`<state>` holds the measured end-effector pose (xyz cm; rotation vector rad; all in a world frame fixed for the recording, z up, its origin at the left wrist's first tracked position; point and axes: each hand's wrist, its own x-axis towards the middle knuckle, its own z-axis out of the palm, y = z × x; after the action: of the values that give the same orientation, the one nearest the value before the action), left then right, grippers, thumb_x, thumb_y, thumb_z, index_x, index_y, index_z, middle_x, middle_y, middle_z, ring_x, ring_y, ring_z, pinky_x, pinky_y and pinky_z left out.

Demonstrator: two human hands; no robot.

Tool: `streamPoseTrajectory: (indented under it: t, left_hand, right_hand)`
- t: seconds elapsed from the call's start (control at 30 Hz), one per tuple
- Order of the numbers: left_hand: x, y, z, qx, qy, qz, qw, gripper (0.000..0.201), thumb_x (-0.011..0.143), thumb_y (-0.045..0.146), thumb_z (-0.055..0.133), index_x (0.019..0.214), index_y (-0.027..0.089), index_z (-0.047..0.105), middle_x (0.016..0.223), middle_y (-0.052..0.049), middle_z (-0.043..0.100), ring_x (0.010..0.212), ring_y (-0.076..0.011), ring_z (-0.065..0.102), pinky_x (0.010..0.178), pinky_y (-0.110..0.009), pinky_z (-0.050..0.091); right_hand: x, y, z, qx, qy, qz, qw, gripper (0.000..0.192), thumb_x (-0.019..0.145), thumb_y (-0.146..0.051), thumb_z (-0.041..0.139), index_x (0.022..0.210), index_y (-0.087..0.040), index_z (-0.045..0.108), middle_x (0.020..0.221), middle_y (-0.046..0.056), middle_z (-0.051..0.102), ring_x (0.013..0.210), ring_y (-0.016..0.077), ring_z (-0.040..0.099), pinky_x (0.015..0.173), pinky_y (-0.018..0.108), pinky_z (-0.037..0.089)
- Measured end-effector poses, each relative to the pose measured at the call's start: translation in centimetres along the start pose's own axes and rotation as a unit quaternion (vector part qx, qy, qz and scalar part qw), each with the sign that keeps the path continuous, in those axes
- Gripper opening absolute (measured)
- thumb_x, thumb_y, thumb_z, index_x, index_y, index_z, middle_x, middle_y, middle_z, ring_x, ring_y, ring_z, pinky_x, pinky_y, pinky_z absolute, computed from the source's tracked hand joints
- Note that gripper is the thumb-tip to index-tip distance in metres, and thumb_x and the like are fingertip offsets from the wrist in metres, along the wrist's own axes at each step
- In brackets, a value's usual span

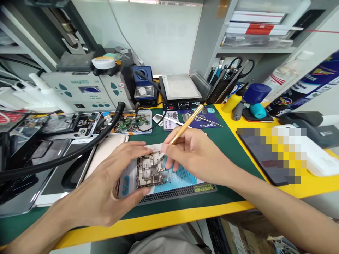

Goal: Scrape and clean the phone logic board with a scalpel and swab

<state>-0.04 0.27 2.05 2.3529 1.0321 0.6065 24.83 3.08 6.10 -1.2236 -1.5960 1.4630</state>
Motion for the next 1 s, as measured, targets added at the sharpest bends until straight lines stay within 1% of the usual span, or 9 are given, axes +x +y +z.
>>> streamPoseTrajectory:
  t: [0.07, 0.2, 0.33, 0.4, 0.5, 0.67, 0.8, 0.9, 1.0]
  left_hand:
    - [0.1, 0.1, 0.0, -0.002, -0.001, 0.009, 1.0, 0.055, 0.092, 0.033, 0.07, 0.142, 0.024, 0.048, 0.144, -0.009, 0.06, 0.148, -0.028, 0.042, 0.125, -0.05, 0.041]
    - [0.2, 0.0, -0.1, 0.005, 0.006, 0.011, 1.0, 0.055, 0.092, 0.037, 0.072, 0.14, 0.021, 0.051, 0.145, -0.011, 0.059, 0.145, -0.0294, 0.045, 0.125, -0.052, 0.04]
    - [0.2, -0.2, -0.6, 0.033, 0.025, 0.011, 0.999, 0.056, 0.089, 0.04, 0.075, 0.137, 0.019, 0.054, 0.139, -0.013, 0.057, 0.131, -0.0308, 0.053, 0.118, -0.054, 0.044]
    - [0.2, -0.2, -0.9, 0.052, 0.019, 0.01, 0.998, 0.055, 0.089, 0.042, 0.075, 0.135, 0.018, 0.056, 0.136, -0.013, 0.056, 0.127, -0.0311, 0.054, 0.116, -0.056, 0.044]
    - [0.3, 0.1, -1.3, 0.087, 0.0, 0.007, 0.996, 0.05, 0.09, 0.043, 0.071, 0.131, 0.017, 0.059, 0.134, -0.014, 0.055, 0.126, -0.0323, 0.052, 0.114, -0.057, 0.044]
    - [0.8, 0.9, -1.8, 0.137, -0.024, 0.015, 0.99, 0.043, 0.092, 0.042, 0.067, 0.125, 0.013, 0.064, 0.129, -0.014, 0.058, 0.123, -0.0334, 0.052, 0.112, -0.058, 0.044]
    - [1.4, 1.0, -2.1, 0.155, -0.037, 0.037, 0.987, 0.043, 0.094, 0.046, 0.066, 0.121, 0.012, 0.067, 0.123, -0.015, 0.061, 0.116, -0.0341, 0.055, 0.106, -0.057, 0.048]
    - [2.0, 0.8, -2.3, 0.164, -0.045, 0.06, 0.984, 0.046, 0.093, 0.049, 0.066, 0.118, 0.01, 0.068, 0.117, -0.015, 0.061, 0.112, -0.0345, 0.056, 0.106, -0.059, 0.047]
    - [2.3, 0.4, -2.3, 0.164, -0.047, 0.073, 0.983, 0.052, 0.091, 0.054, 0.068, 0.118, 0.009, 0.068, 0.115, -0.015, 0.061, 0.109, -0.035, 0.056, 0.107, -0.061, 0.046]
  right_hand:
    - [0.1, 0.1, 0.0, 0.005, -0.002, -0.002, 1.0, 0.03, 0.087, -0.041, 0.086, 0.084, -0.018, 0.066, 0.067, 0.003, 0.075, 0.056, 0.0156, 0.071, 0.053, 0.024, 0.06]
    - [0.3, 0.4, 0.1, 0.004, 0.0, -0.008, 1.0, 0.032, 0.087, -0.045, 0.085, 0.089, -0.017, 0.07, 0.065, 0.003, 0.075, 0.055, 0.0147, 0.07, 0.053, 0.023, 0.06]
    - [0.4, 0.6, 0.3, -0.009, 0.019, -0.016, 1.0, 0.028, 0.084, -0.04, 0.089, 0.085, -0.019, 0.072, 0.062, 0.001, 0.074, 0.053, 0.0144, 0.069, 0.051, 0.022, 0.06]
    - [0.4, 0.6, 0.5, -0.004, 0.021, -0.008, 1.0, 0.028, 0.083, -0.039, 0.091, 0.082, -0.019, 0.071, 0.06, 0.001, 0.074, 0.052, 0.0142, 0.069, 0.05, 0.021, 0.06]
    - [0.4, 0.7, 0.7, 0.016, 0.021, 0.016, 1.0, 0.033, 0.081, -0.041, 0.092, 0.077, -0.018, 0.069, 0.057, 0.001, 0.073, 0.049, 0.0141, 0.067, 0.048, 0.022, 0.059]
    - [0.5, 0.8, 1.0, 0.036, 0.015, 0.032, 0.999, 0.038, 0.083, -0.044, 0.09, 0.071, -0.018, 0.066, 0.054, 0.002, 0.071, 0.046, 0.014, 0.067, 0.047, 0.022, 0.058]
    - [0.6, 0.8, 1.0, 0.037, 0.018, 0.037, 0.998, 0.039, 0.083, -0.045, 0.09, 0.07, -0.018, 0.065, 0.054, 0.002, 0.071, 0.045, 0.0145, 0.066, 0.045, 0.022, 0.057]
    - [0.7, 0.8, 1.1, 0.053, 0.033, 0.027, 0.998, 0.038, 0.082, -0.043, 0.091, 0.074, -0.019, 0.063, 0.055, 0.0, 0.07, 0.043, 0.0139, 0.065, 0.043, 0.021, 0.056]
    - [0.7, 0.9, 1.1, 0.056, 0.042, 0.019, 0.997, 0.035, 0.081, -0.043, 0.092, 0.079, -0.019, 0.066, 0.055, -0.002, 0.069, 0.041, 0.0134, 0.064, 0.039, 0.02, 0.054]
